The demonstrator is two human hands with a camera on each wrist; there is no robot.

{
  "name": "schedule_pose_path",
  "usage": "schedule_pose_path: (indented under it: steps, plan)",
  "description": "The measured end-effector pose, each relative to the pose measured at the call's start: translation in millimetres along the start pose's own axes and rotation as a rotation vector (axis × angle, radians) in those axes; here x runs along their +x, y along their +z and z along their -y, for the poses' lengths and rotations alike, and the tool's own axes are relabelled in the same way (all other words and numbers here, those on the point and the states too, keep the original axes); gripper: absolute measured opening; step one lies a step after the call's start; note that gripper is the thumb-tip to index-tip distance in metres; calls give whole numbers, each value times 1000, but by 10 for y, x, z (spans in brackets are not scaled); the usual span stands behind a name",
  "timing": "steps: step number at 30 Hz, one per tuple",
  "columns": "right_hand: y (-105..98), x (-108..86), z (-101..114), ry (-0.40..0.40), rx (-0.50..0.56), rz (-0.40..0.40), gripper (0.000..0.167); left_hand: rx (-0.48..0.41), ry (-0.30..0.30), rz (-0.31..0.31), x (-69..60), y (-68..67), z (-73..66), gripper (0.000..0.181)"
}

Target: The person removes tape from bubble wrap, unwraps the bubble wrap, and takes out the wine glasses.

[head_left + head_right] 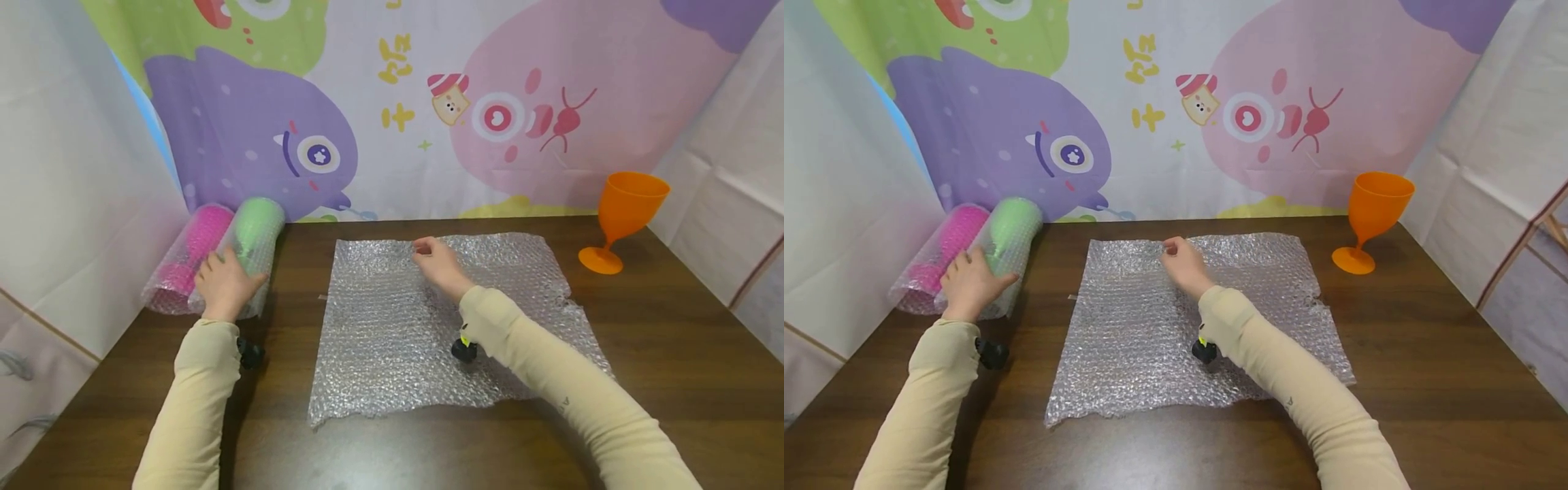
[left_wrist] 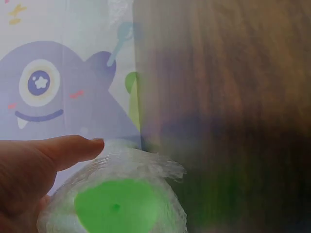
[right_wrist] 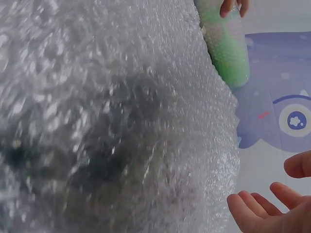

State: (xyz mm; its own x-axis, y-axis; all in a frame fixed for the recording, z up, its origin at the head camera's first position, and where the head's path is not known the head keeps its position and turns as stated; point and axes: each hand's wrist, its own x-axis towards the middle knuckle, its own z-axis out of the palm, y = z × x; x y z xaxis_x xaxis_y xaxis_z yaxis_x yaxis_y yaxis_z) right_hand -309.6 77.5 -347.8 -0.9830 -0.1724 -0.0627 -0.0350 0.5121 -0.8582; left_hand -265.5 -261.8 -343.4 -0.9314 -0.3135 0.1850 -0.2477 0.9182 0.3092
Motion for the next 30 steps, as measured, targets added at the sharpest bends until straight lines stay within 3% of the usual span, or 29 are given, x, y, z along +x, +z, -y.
schedule_pose_path:
  steps: [6, 17, 30]
  plan:
    - [83, -14, 1, -20, -21, 33, 39, 6, -47, 31, -12, 0, -25, 89]
    - [250, -42, 42, -51, -69, 53, 38, -55, -95, -4, -10, 23, -41, 81]
    - [353, -61, 92, -57, -62, 68, 38, -119, -87, -56, -77, -4, -115, 75]
